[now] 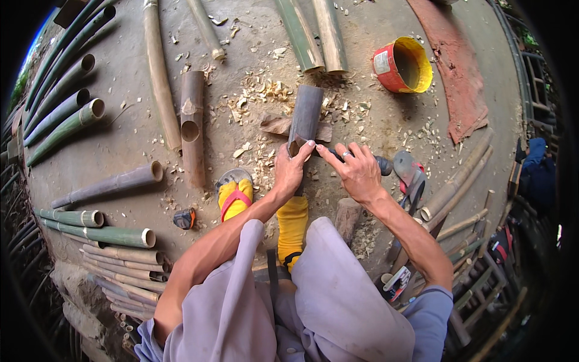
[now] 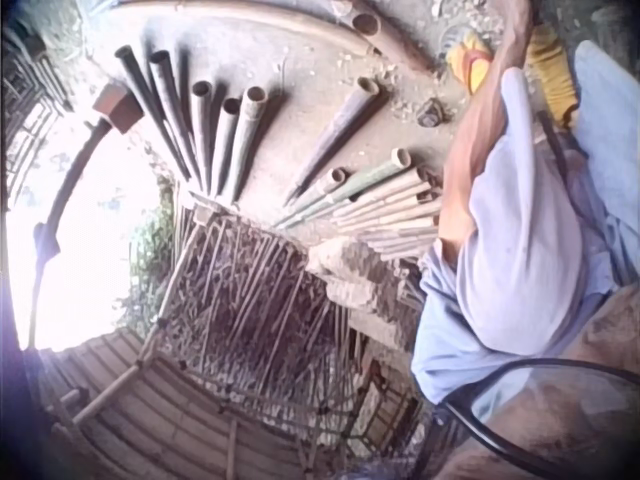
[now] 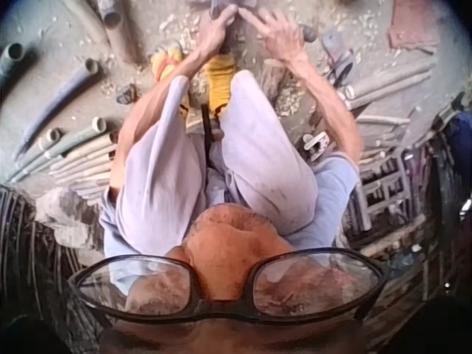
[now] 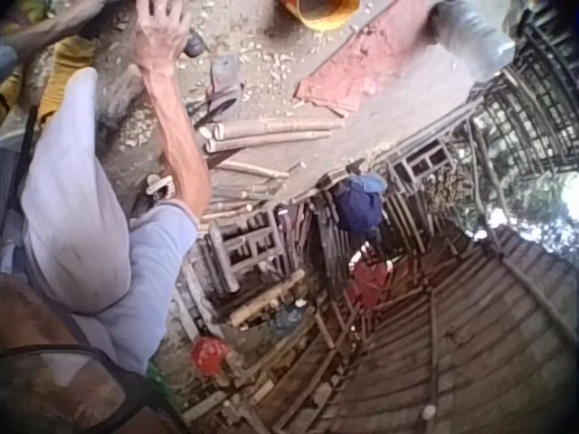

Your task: The person carves and saws bamboo stalks by hand. The person uses a large blade to shave the edges of a pre-cut hole in a bamboo segment, measures a stalk with a tape measure, and saws through a bamboo segment with a hand saw.

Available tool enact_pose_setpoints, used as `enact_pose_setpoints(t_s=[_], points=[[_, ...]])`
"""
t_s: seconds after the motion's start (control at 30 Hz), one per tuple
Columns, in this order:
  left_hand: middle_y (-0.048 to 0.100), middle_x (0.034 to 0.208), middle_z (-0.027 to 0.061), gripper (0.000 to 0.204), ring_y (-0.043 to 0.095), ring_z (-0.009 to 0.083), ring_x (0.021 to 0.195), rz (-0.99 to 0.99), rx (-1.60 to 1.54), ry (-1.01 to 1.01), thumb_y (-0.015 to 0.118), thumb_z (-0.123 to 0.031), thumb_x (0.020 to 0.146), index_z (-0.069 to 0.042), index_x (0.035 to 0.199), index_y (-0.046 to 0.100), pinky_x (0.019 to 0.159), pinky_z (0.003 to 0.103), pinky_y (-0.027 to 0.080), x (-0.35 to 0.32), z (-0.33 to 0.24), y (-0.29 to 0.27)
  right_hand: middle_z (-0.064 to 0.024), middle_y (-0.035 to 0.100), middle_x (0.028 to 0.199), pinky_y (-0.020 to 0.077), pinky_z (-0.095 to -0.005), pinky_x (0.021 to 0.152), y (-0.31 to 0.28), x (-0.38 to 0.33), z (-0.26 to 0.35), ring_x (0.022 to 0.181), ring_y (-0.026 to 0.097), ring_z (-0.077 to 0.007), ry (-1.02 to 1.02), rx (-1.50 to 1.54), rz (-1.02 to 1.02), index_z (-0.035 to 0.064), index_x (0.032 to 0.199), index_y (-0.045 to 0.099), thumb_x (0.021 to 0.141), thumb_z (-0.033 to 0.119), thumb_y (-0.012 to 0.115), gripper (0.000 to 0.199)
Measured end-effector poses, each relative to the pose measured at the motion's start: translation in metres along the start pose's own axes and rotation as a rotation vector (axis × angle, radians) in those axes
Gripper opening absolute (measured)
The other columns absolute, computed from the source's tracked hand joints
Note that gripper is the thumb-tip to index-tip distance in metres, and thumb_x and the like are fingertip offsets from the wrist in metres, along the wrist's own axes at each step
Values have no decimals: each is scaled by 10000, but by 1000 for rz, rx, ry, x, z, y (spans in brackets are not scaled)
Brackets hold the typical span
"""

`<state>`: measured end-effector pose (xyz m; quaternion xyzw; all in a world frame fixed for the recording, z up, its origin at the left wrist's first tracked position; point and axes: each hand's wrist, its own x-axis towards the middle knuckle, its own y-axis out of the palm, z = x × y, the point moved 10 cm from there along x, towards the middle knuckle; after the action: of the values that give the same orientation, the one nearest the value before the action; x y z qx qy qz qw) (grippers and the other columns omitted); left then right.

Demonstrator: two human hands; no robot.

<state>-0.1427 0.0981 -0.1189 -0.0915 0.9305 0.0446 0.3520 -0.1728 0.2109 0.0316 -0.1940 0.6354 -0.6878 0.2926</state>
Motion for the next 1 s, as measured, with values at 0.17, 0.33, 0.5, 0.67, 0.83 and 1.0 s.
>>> enact_pose_setpoints(t_s=[0.17,0.33,0.5,0.67,0.83,1.0], points=[[628,943,161,596,587,233,878,1,-34,-17,641,-503,788,43,1019,585,801,336,440,1,2,-3,-32,597,941,434,-337,713,-6,19,3,871,550,-196,-108,1,90,188,1233,577,750,89,592,493],[599,987,145,553,553,204,910,53,-134,-37,628,-458,810,37,1051,572,822,314,419,5,7,-2,-3,592,926,441,-325,730,1,34,3,882,542,-185,-211,29,152,219,1229,571,722,64,619,532],[593,1002,120,528,543,184,925,103,-232,-65,647,-397,802,30,1096,547,838,301,412,4,7,2,-20,614,950,447,-320,778,5,46,1,926,561,-173,-333,48,243,222,1199,595,801,134,560,409],[594,1045,91,545,549,182,952,266,-185,-34,702,-175,693,13,1170,515,891,289,409,-7,-4,3,-31,614,942,468,-321,753,-19,39,-18,889,577,-188,-234,112,113,199,1219,576,743,74,602,493],[595,1029,88,593,555,198,963,391,-91,-23,685,-14,592,6,1159,513,887,300,428,0,-7,0,-81,608,953,472,-260,654,-38,-25,-59,761,582,-145,480,871,-268,78,1296,500,681,1,587,626],[559,1112,78,695,549,190,1002,254,-208,243,772,-1,614,-25,1222,438,935,344,422,-39,-81,-27,-54,547,898,446,-196,610,-20,-79,-63,703,527,-72,835,1308,-522,19,1339,438,720,-7,574,634]])
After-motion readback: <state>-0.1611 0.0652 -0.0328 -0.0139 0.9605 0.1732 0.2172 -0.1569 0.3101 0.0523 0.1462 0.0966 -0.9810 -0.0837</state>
